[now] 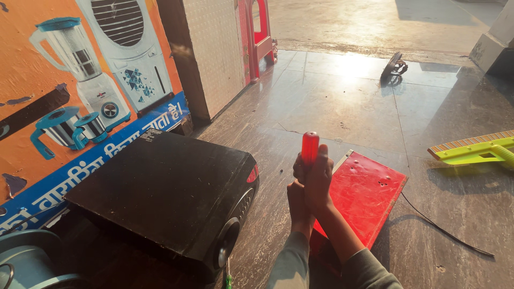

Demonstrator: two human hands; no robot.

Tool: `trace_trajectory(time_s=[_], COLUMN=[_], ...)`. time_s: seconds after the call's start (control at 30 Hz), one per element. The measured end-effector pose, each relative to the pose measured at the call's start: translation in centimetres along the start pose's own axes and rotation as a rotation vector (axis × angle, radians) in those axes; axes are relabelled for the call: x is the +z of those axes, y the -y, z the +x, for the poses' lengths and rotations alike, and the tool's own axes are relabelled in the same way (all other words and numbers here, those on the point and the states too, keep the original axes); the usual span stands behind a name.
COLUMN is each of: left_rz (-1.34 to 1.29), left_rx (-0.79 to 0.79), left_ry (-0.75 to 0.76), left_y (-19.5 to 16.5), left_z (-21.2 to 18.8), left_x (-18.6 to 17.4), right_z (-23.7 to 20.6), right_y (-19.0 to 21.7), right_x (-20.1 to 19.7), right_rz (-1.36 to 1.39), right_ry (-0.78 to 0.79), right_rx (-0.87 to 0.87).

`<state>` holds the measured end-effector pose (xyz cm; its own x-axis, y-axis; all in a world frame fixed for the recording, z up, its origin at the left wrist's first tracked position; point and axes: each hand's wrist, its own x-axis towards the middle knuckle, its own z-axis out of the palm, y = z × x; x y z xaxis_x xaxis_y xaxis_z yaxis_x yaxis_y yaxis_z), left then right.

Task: The person opens a red DC converter box, removes the front panel, and uses a red screwdriver to unscrew and remove the top cover. They then reattach the top cover and front panel, securing them with screws.

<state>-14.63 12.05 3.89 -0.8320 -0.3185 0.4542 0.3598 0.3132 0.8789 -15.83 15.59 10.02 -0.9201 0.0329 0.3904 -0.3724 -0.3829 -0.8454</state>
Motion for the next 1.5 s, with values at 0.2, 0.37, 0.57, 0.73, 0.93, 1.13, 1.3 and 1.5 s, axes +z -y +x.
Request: trace_trajectory(time_s=[0.2, 0.37, 0.57, 0.73, 0.93, 1.13, 1.3, 1.5], left_rz=[0.211, -0.003, 0.07, -0.001, -0.068, -0.083, -0.085, -0.118], left_rx=[0.115, -0.087, -0.034, -0.134, -0.114, -0.115, -0.118, -0.116], left_ry=[0.032, 0.013, 0.091, -0.063, -0.014, 0.002, -0.007, -0.003], left_y=[0.8, -1.0, -1.1, -0.5, -2.6, -3.6, -3.2, -3.5], left_z=[0.7, 0.4, 0.4, 0.3, 0.1, -0.1, -0.2, 0.0], left_x=[0.4, 0.0, -0.1, 0.1, -0.7, -1.3, -1.0, -0.9], right_z=[1.5, -0.8, -0.7, 2.8, 4.3, -0.2, 1.8, 4.4], right_y=[1.0, 4.9, 6.0, 6.1, 8.2, 9.7, 10.1, 9.6], right_x=[-0.7, -0.7, 3.0, 1.8, -0.1, 4.5, 3.2, -0.5], right_rz=[0.156, 0.041, -0.794, -0.244, 0.059, -0.704, -0.201, 0.083], right_ry=[0.162, 0.193, -0.316, 0.266, 0.525, -0.236, 0.134, 0.414], right_rx=[0.241, -0.132, -0.565, 0.01, 0.17, -0.633, 0.06, 0.036])
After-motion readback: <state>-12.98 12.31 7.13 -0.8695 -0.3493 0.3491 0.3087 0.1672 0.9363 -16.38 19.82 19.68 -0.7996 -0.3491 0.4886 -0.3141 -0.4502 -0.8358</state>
